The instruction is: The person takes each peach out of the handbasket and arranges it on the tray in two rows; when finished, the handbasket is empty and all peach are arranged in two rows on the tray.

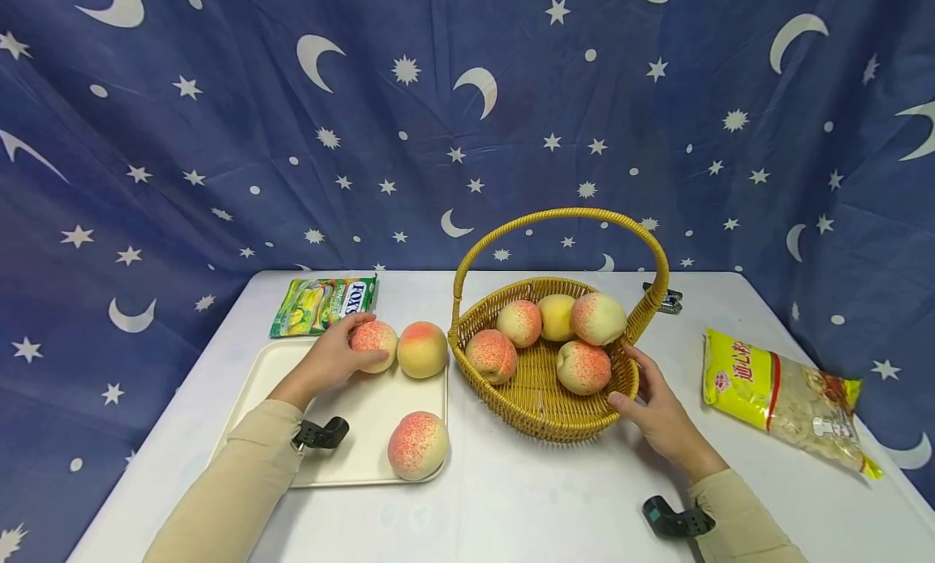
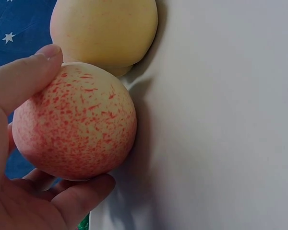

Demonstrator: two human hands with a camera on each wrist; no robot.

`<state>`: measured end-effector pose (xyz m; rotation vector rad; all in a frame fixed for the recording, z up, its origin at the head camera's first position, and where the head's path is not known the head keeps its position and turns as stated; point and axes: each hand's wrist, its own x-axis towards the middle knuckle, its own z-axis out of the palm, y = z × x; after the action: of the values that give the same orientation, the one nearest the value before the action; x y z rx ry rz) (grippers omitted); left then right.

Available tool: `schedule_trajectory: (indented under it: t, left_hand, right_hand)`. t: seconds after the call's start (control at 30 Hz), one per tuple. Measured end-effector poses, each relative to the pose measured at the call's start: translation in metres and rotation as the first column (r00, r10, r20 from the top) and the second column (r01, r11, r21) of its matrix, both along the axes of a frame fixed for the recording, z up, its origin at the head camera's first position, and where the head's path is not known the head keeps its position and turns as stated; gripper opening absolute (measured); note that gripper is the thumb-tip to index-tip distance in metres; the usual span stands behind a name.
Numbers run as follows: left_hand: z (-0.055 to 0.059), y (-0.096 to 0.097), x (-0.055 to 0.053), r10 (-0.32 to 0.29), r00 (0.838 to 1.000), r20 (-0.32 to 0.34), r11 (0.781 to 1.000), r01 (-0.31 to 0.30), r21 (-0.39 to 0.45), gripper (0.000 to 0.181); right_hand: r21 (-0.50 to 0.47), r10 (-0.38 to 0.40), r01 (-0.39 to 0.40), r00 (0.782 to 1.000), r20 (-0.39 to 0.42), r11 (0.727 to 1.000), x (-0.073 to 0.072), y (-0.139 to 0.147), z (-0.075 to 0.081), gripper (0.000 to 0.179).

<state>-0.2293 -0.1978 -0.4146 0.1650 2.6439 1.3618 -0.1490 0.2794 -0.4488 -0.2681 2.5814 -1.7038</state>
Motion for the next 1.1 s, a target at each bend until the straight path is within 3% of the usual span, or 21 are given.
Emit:
schedule_trajectory:
  t: [0.53, 0.83, 1.1]
  left_hand:
    - [-0.0006, 0.0023, -0.0004, -0.012, 1.0, -0.009, 1.0, 0.012, -0.01, 0.074]
    - [-0.0035, 0.0011, -0.0007, -0.041, 0.996, -0.074, 0.998, 0.037, -0.06, 0.073]
    - [-0.003, -0.0002, -0.0021, -0.035, 0.996, -0.077, 0.996, 0.028, -0.09, 0.074]
  right_hand:
    - [-0.001, 0.007, -0.007, 1.0, -0.016, 1.0, 0.0004, 0.0008, -0.001, 0.082]
    - [-0.004, 0.007, -0.007, 1.0, -0.017, 1.0, 0.0007, 0.0, 0.0001, 0.081]
    - [0.001, 0.01, -0.01, 1.0, -0.018, 1.0, -0.0002, -0.0003, -0.0005, 0.08]
